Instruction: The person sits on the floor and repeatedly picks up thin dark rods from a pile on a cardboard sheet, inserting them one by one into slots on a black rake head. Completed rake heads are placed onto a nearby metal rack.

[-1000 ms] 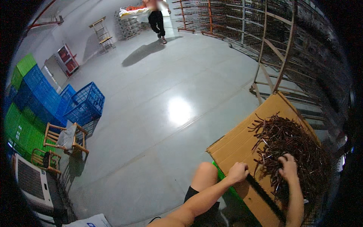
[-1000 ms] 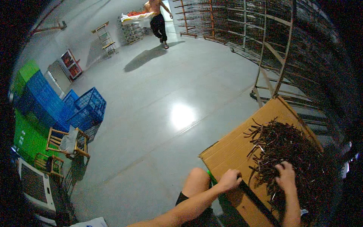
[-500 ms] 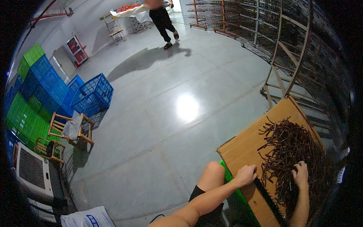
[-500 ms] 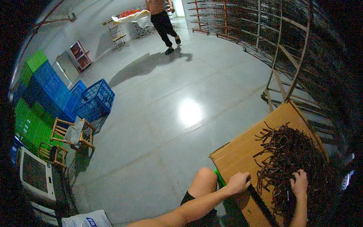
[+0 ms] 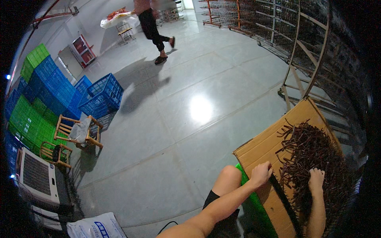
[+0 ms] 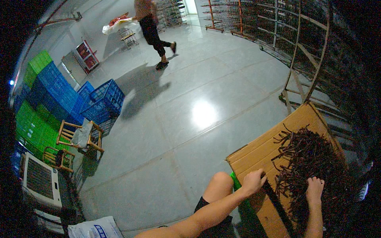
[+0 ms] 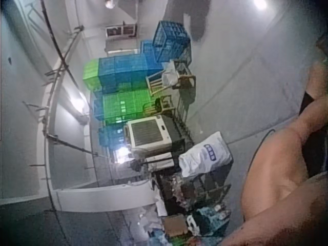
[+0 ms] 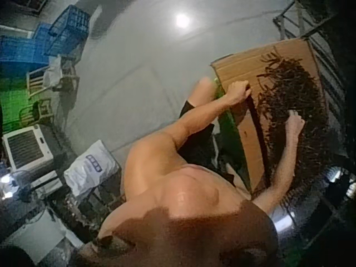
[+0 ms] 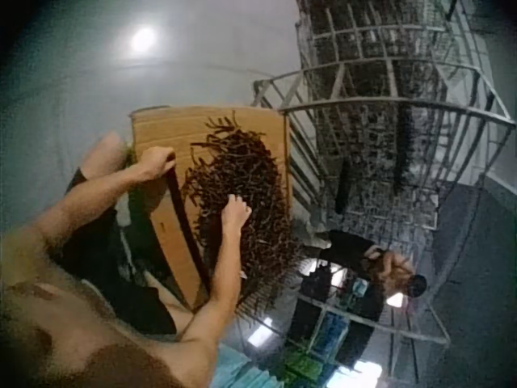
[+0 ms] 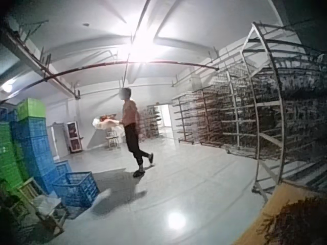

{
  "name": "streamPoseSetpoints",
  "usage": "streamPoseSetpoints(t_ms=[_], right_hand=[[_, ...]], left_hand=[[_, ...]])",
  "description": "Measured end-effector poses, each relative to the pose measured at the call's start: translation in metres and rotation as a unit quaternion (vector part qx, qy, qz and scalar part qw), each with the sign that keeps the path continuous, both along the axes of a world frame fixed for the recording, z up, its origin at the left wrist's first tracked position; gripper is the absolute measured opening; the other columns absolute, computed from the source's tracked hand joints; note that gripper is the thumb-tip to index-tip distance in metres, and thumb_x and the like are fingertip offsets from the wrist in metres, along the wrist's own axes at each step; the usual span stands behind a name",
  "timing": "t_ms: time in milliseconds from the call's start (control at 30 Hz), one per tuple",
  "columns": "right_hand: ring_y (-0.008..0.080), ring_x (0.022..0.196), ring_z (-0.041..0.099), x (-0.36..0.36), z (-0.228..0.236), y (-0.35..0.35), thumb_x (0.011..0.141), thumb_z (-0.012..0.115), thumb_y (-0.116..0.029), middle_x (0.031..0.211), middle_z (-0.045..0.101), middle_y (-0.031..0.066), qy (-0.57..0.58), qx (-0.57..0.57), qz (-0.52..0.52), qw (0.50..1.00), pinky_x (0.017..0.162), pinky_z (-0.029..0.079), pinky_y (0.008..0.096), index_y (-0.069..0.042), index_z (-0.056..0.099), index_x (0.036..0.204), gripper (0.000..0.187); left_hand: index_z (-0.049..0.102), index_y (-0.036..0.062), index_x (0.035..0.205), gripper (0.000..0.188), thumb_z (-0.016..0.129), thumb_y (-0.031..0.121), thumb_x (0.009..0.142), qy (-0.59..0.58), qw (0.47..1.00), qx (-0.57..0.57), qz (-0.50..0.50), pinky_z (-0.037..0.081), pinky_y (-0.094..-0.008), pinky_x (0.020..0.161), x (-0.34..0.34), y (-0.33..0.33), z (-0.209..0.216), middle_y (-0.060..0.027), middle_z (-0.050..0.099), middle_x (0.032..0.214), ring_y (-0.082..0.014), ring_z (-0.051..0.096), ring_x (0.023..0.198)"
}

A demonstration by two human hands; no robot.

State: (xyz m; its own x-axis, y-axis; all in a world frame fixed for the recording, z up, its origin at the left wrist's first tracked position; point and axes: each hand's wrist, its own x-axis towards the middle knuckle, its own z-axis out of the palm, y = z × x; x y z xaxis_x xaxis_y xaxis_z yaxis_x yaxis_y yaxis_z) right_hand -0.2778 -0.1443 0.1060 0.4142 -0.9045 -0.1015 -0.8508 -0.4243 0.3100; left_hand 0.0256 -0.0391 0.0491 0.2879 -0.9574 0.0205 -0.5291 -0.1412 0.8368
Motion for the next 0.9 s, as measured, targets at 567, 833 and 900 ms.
streamPoseSetpoints(t_ms=[567,833,900], right_hand=[[0.0216,0.086,0.062,0.122,0.025,-0.003,0.089,0.055,-0.012,0.097,0.065,0.0084,-0.445,0.323,-0.101,0.829,0.065,0.054,0.0316,-0.007,0.062,0.11,0.023],[0.0297,0.108,0.05,0.126,0.01,0.012,0.077,0.06,-0.012,0.115,0.052,0.01,-0.116,0.017,0.124,0.985,0.082,0.049,0.042,-0.011,0.067,0.095,0.02],[0.0309,0.106,0.051,0.123,-0.004,0.004,0.08,0.058,-0.014,0.114,0.054,0.0113,-0.099,-0.084,0.175,0.976,0.08,0.048,0.0432,-0.008,0.064,0.096,0.018]], left_hand=[[0.064,0.0023,0.088,0.022,0.064,0.022,0.079,0.004,1.0,0.0,-0.008,0.051,-0.0416,0.072,0.02,-0.017,0.007,-0.0171,0.067,0.083,-0.0342,0.065,0.08],[0.065,0.0016,0.091,0.026,0.068,0.025,0.08,-0.029,0.999,0.005,-0.014,0.052,-0.0372,0.071,0.019,-0.011,0.003,-0.0161,0.068,0.083,-0.0309,0.067,0.079],[0.065,0.0017,0.092,0.027,0.067,0.026,0.081,-0.034,0.999,0.008,-0.022,0.052,-0.0378,0.071,0.021,-0.016,0.001,-0.0164,0.068,0.084,-0.0314,0.067,0.078]])
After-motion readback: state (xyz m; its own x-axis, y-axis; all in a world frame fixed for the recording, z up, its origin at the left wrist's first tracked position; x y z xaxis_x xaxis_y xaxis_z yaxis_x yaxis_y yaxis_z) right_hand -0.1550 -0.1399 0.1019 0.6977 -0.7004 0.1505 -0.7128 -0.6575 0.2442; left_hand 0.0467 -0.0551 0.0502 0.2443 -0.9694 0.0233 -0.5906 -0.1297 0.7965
